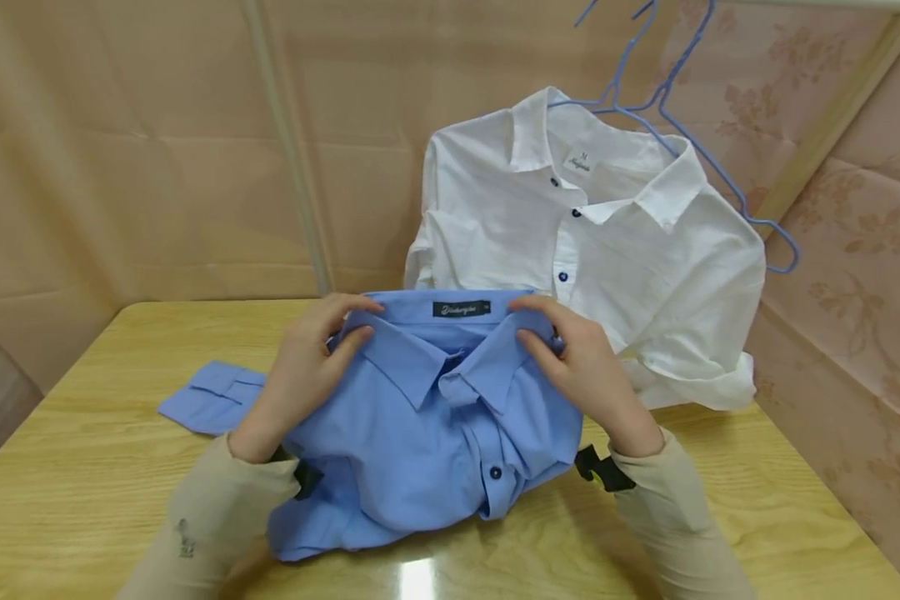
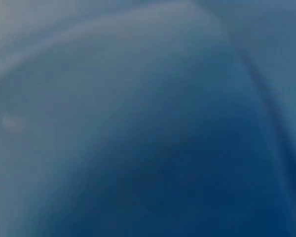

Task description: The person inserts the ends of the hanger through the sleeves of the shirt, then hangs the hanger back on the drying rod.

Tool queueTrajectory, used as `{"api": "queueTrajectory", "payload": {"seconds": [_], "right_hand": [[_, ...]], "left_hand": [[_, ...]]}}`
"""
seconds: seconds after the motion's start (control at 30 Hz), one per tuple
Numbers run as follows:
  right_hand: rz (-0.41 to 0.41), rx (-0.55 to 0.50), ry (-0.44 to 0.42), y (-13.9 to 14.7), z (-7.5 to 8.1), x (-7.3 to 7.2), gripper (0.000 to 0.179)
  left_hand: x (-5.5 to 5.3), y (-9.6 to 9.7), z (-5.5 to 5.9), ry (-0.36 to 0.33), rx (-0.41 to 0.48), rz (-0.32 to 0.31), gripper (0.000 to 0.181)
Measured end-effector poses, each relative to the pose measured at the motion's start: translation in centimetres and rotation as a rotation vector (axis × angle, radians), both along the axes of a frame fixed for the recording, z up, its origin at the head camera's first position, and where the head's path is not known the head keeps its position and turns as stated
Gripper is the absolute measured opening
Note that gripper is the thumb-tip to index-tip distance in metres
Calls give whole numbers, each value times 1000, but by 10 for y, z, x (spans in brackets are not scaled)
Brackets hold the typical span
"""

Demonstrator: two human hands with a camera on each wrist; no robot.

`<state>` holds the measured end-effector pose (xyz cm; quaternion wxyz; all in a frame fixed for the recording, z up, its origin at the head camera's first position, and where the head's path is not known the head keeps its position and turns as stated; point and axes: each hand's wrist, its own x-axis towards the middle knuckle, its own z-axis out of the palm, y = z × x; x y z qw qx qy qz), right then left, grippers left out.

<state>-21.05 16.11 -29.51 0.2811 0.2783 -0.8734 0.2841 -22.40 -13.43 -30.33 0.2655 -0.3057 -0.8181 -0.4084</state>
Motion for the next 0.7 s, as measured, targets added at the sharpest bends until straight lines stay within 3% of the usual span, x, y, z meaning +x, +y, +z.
{"api": "queueTrajectory", "payload": {"seconds": [0.17,0.43,0.57,0.7], "right_hand": [[-23,-17,3,-2,-2,-1,21],[-44,-60,0,-2,-4,-4,17],[-36,-104,-31,-2,-5,-4,24],[0,-149,-77,0,-6,-5,43]], "left_hand": [[-5,1,-3,-26,-25,19,17],[-5,2,-5,-46,7,34,19],[-5,2,-6,-84,46,32,28],[-4,2,-5,-88,56,30,30]]}}
